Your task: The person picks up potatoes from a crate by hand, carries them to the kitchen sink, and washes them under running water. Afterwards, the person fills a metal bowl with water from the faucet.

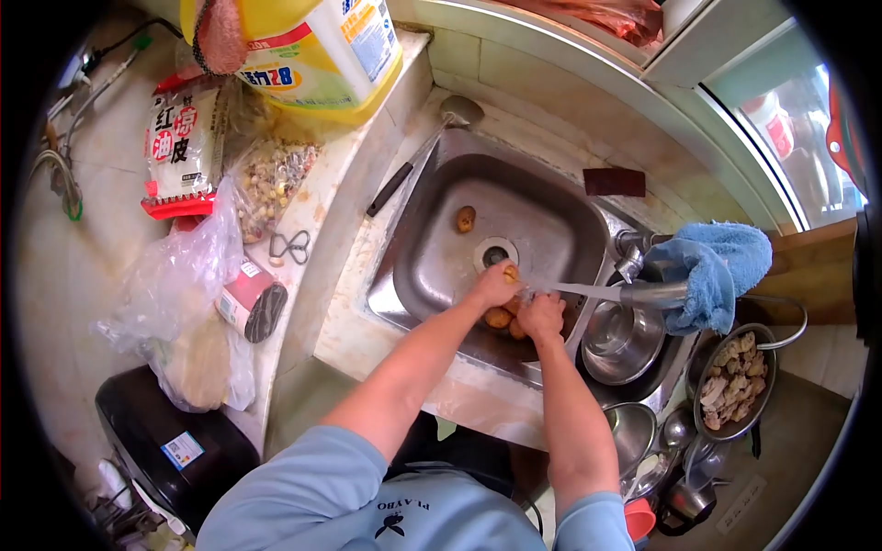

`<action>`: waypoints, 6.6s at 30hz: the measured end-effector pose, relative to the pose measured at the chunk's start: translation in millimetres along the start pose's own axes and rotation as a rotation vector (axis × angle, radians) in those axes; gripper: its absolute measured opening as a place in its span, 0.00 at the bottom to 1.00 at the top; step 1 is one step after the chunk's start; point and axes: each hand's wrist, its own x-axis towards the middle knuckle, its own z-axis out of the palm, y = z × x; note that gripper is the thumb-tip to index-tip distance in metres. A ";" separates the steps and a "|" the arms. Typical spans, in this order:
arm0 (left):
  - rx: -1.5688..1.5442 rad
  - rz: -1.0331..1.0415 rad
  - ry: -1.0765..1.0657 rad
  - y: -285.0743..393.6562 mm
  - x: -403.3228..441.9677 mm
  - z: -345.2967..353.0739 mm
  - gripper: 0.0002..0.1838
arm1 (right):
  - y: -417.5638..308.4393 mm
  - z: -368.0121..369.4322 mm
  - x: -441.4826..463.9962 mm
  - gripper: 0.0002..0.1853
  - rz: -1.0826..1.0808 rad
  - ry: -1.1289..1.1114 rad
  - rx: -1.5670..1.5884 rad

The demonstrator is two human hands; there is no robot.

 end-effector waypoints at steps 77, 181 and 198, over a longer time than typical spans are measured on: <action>-1.567 -0.350 -0.045 2.4 29.0 9.3 0.17 | -46.6 45.0 60.2 0.12 0.032 -0.002 2.328; -0.618 0.332 -0.112 97.9 -37.0 11.8 0.20 | -5.5 -86.6 -51.9 0.21 -0.246 0.389 0.971; -0.371 0.156 -0.320 123.7 -56.1 -8.6 0.25 | -2.1 -87.1 -55.1 0.24 -0.141 0.181 1.261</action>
